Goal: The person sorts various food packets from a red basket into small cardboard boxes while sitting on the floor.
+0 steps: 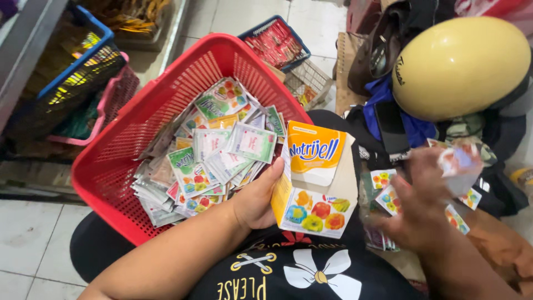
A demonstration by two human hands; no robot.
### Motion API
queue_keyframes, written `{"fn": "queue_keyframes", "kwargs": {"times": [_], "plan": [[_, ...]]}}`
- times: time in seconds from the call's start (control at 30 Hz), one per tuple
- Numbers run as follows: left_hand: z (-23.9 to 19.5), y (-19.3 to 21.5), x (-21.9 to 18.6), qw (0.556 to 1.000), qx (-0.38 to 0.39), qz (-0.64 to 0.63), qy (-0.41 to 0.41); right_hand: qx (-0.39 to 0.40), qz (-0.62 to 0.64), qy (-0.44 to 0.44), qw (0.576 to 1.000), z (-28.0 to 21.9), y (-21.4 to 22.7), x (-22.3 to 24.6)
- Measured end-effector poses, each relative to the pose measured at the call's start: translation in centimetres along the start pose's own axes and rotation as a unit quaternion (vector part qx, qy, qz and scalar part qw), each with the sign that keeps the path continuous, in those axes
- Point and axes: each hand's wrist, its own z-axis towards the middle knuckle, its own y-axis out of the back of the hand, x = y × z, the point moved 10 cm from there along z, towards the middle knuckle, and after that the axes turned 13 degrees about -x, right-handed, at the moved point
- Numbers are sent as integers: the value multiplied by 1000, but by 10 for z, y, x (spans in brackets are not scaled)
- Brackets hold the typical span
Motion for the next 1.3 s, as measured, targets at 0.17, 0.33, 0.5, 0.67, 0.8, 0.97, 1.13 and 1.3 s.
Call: {"fn": "queue_keyframes", "kwargs": {"times": [0.17,0.33,0.5,0.67,0.8,0.97,1.13,1.3], "plan": [[-5,4,-30,993,-40,3,-115,92,111,113,983,35,-45,49],[-59,3,-109,930,-126,140,-315,118,121,130,977,87,-84,75],[-156,-15,-160,736,-191,439,-479,130,134,172,967,134,-135,116],[-214,26,-189,719,-205,188,-637,53,226,245,941,193,-164,147],[-241,51,-196,673,-184,101,-709,104,237,214,942,221,-222,141],[-253,71,-199,650,-209,89,-725,286,35,131,949,171,-340,95],[-239,87,-202,693,-224,68,-682,557,-157,32,815,93,-402,16],[-232,77,-196,683,-238,139,-676,573,-104,-3,813,84,-405,11]]}}
